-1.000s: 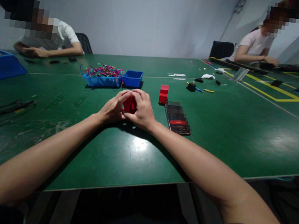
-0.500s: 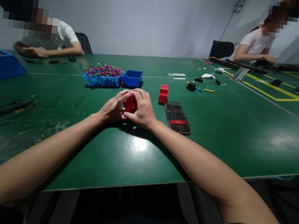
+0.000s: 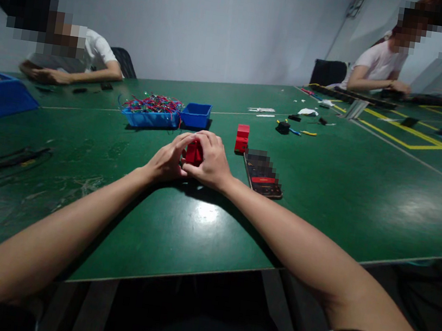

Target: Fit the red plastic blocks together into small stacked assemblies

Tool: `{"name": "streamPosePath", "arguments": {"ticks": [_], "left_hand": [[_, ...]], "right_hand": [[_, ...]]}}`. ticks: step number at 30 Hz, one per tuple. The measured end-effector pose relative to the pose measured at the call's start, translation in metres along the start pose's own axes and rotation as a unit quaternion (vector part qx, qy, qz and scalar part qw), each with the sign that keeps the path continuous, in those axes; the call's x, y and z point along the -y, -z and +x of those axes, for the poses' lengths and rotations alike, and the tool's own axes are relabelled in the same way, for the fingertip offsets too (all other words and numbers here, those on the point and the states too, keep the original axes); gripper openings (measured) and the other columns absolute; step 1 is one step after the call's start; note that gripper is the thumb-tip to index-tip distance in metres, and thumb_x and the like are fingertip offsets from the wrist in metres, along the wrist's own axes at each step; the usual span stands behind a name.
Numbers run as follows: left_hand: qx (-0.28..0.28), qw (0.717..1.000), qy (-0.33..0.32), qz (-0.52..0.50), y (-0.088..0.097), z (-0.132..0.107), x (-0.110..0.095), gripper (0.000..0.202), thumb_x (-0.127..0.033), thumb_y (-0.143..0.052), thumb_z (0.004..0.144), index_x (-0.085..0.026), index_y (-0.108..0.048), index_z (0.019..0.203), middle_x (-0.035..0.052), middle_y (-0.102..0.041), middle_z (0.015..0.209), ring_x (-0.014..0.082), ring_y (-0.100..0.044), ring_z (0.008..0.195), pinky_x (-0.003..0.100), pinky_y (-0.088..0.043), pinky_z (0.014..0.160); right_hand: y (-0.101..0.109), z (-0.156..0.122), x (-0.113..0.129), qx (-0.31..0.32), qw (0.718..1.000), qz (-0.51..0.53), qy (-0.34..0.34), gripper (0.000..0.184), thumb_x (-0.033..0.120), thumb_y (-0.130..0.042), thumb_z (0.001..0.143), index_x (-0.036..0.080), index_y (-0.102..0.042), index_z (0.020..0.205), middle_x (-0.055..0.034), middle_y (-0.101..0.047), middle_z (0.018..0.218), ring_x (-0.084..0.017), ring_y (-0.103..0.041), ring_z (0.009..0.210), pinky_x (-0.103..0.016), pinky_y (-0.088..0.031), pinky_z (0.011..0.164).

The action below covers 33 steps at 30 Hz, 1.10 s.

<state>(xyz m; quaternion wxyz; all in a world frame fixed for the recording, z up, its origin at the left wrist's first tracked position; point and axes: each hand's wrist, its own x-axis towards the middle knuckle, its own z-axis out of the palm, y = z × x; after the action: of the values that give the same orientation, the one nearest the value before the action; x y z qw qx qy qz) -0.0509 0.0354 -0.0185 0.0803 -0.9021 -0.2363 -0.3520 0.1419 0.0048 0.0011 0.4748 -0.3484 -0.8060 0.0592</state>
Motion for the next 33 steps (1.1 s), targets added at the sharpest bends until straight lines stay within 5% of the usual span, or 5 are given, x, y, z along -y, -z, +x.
{"name": "streamPosePath", "arguments": {"ticks": [20, 33], "left_hand": [[0.007, 1.0, 0.001, 0.012, -0.0024, -0.0012, 0.0015, 0.099, -0.036, -0.074, 0.077, -0.028, -0.013, 0.155, 0.0218, -0.038, 0.148, 0.0361, -0.056, 0.126, 0.042, -0.062, 0.079], [0.013, 1.0, 0.012, 0.022, -0.0013, -0.0009, -0.0001, 0.1, -0.034, -0.074, 0.076, -0.027, -0.013, 0.155, 0.0226, -0.04, 0.147, 0.0289, -0.067, 0.107, 0.039, -0.06, 0.077]], "right_hand": [[0.0017, 0.0009, -0.0011, -0.004, 1.0, 0.008, -0.003, 0.053, 0.033, -0.072, 0.067, 0.022, -0.056, 0.117, -0.0127, -0.058, 0.124, -0.033, -0.052, 0.118, -0.055, -0.043, 0.104], [0.0038, 0.0035, -0.0025, -0.001, 1.0, 0.016, 0.016, 0.052, 0.031, -0.07, 0.067, 0.02, -0.056, 0.115, -0.0126, -0.061, 0.119, -0.032, -0.053, 0.113, -0.051, -0.044, 0.101]]}}
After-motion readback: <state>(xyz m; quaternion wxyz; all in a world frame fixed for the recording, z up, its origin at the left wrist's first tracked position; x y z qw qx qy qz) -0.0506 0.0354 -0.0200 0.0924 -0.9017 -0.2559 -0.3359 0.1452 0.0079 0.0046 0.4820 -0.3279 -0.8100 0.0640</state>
